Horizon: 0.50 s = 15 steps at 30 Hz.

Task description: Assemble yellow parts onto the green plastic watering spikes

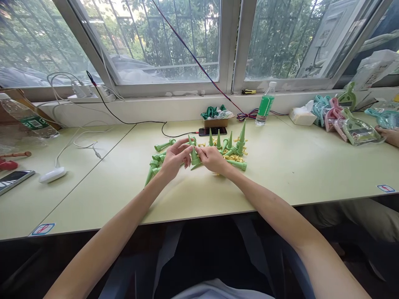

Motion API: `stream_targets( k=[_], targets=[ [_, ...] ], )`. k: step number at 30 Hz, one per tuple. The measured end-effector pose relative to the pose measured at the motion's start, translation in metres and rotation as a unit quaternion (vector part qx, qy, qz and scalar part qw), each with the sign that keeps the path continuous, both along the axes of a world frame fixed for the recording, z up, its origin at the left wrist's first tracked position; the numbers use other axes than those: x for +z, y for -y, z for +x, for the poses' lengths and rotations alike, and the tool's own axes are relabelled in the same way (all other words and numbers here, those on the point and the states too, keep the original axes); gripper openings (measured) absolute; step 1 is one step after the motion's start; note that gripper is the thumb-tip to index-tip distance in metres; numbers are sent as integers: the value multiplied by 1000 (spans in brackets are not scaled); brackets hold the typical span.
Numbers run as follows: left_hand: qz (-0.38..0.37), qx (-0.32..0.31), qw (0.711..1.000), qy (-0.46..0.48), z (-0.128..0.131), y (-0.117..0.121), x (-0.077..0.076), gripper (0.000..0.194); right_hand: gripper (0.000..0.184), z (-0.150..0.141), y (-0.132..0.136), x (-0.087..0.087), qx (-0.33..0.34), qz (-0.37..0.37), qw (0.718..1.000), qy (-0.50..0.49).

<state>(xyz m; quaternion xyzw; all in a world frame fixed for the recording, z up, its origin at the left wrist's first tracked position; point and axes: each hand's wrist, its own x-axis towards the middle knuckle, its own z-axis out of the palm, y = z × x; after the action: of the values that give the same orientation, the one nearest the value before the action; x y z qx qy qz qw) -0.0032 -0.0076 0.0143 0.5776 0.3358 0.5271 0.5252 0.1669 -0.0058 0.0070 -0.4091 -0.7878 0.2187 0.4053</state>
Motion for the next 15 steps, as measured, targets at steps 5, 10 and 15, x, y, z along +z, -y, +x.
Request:
stream_targets(
  k=[5,10,15],
  targets=[
    [12,-7,1000,1,-2,0,2,41,56,1,-2,-3,-3,8,1000,10],
    [19,-7,1000,-15,-2,3,5,47,52,2,-4,-8,-5,13,999,31],
    [23,-20,999,-28,0,5,6,47,47,2,-6,-11,-16,18,999,49]
  ],
)
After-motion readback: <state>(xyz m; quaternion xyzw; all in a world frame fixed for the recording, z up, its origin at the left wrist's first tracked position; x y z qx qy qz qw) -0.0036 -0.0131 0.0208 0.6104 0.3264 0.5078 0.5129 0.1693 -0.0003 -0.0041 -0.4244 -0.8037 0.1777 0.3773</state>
